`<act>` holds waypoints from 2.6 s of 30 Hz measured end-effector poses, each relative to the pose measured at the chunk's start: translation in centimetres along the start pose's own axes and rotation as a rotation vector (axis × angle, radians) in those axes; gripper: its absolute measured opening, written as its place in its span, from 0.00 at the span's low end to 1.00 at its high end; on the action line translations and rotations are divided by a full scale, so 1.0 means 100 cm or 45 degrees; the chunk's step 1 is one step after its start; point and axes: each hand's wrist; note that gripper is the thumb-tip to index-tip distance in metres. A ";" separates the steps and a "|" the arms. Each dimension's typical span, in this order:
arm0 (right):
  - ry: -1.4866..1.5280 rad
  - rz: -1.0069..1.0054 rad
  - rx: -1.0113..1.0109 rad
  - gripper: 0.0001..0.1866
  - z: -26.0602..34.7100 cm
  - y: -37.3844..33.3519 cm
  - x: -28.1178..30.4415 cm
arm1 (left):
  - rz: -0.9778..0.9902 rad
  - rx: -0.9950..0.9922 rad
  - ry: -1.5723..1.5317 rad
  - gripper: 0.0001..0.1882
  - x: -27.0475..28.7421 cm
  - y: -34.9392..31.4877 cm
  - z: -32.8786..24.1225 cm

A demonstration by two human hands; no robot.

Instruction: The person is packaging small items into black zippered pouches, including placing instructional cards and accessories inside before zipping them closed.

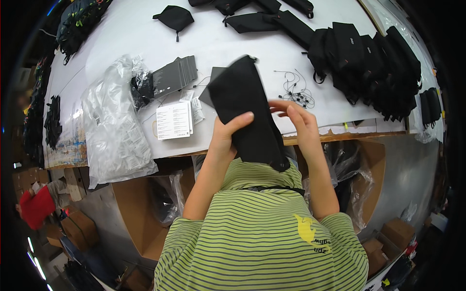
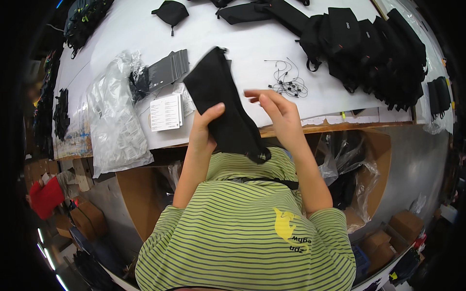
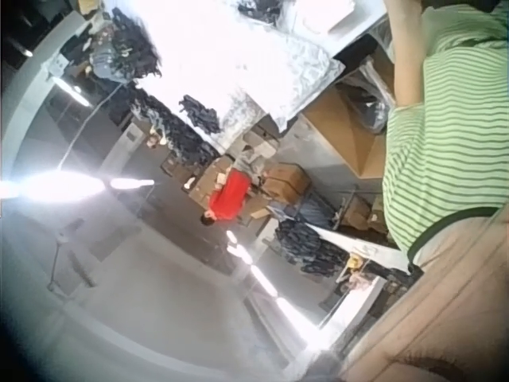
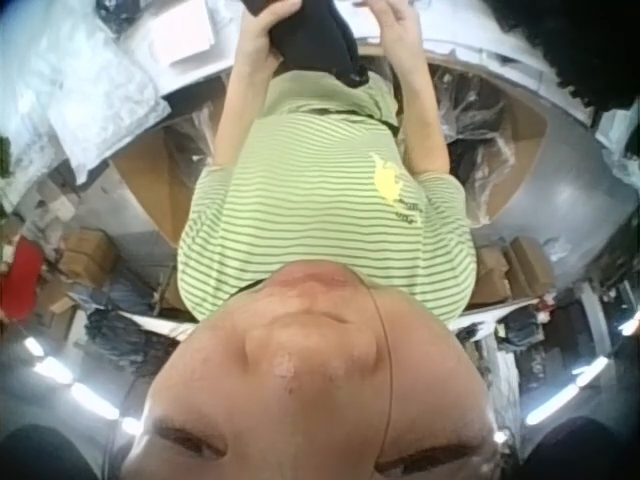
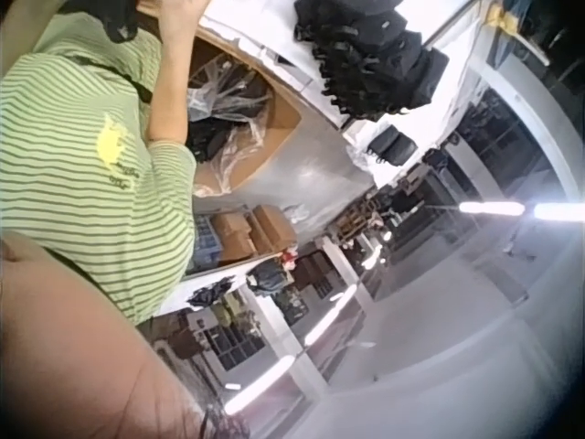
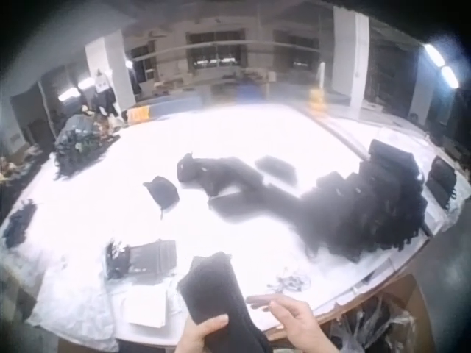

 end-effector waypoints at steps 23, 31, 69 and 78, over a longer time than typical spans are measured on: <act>-0.347 0.155 0.211 0.06 0.028 -0.026 -0.014 | 0.097 0.264 -0.588 0.10 0.031 0.021 -0.006; -1.076 0.059 0.412 0.26 0.037 -0.020 -0.011 | -0.119 0.008 -0.394 0.17 0.019 0.006 -0.009; -0.207 -0.733 0.013 0.19 0.037 0.026 0.212 | -0.867 -0.375 2.038 0.30 0.182 -0.050 -0.101; -1.027 -0.513 -0.025 0.09 -0.036 0.003 0.162 | -0.934 -0.245 2.274 0.34 0.200 -0.042 -0.067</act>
Point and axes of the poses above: each hand's wrist, its own y-axis towards the middle knuckle, its own x-axis out of the back of the hand, z = x × y, and after that the axes turned 12 degrees about z, right-handed
